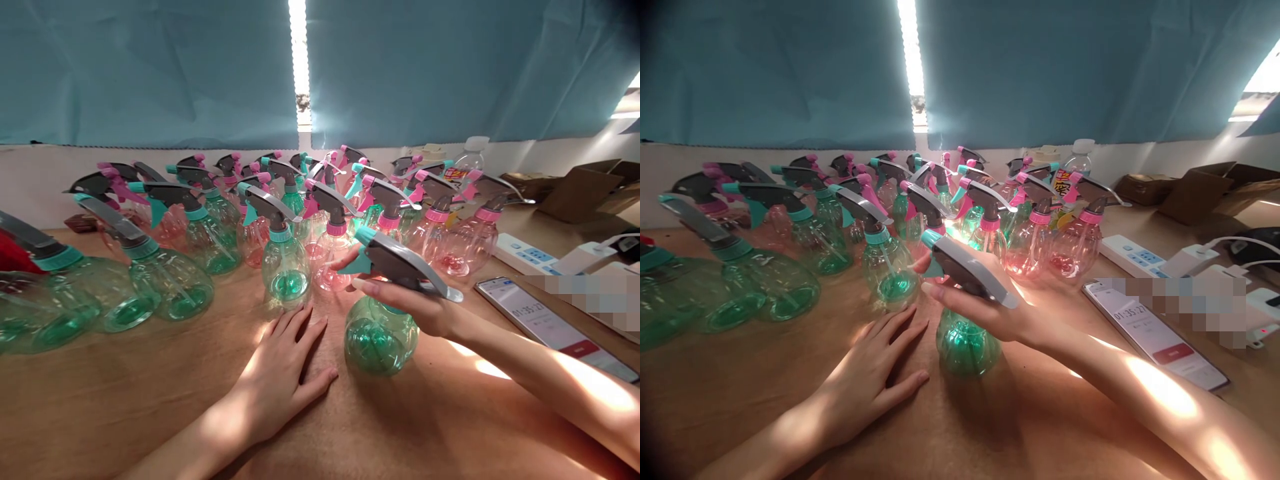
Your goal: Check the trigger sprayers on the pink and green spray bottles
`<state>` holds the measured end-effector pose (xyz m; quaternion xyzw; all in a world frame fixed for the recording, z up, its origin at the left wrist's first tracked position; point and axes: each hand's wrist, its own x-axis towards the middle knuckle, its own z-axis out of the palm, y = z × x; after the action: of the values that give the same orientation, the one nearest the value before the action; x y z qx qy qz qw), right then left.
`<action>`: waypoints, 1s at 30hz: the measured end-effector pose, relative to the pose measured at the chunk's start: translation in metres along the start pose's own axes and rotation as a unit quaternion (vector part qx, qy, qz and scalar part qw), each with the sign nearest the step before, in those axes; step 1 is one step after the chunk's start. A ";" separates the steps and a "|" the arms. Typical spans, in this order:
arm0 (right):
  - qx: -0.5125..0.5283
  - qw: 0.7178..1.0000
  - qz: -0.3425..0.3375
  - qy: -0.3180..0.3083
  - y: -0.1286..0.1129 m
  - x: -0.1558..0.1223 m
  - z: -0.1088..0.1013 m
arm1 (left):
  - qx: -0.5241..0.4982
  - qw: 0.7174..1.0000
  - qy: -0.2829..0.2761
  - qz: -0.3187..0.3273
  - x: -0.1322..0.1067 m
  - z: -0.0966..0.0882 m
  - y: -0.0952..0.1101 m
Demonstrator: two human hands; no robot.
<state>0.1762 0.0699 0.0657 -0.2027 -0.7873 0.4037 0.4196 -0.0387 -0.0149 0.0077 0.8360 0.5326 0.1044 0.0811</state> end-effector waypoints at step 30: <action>0.065 0.998 0.022 0.001 -0.005 0.003 0.001 | 0.000 1.000 0.012 0.010 0.000 0.002 -0.002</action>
<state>0.1742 0.0684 0.0706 -0.1926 -0.7544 0.4633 0.4233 -0.0398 -0.0144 0.0056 0.8399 0.5251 0.1157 0.0739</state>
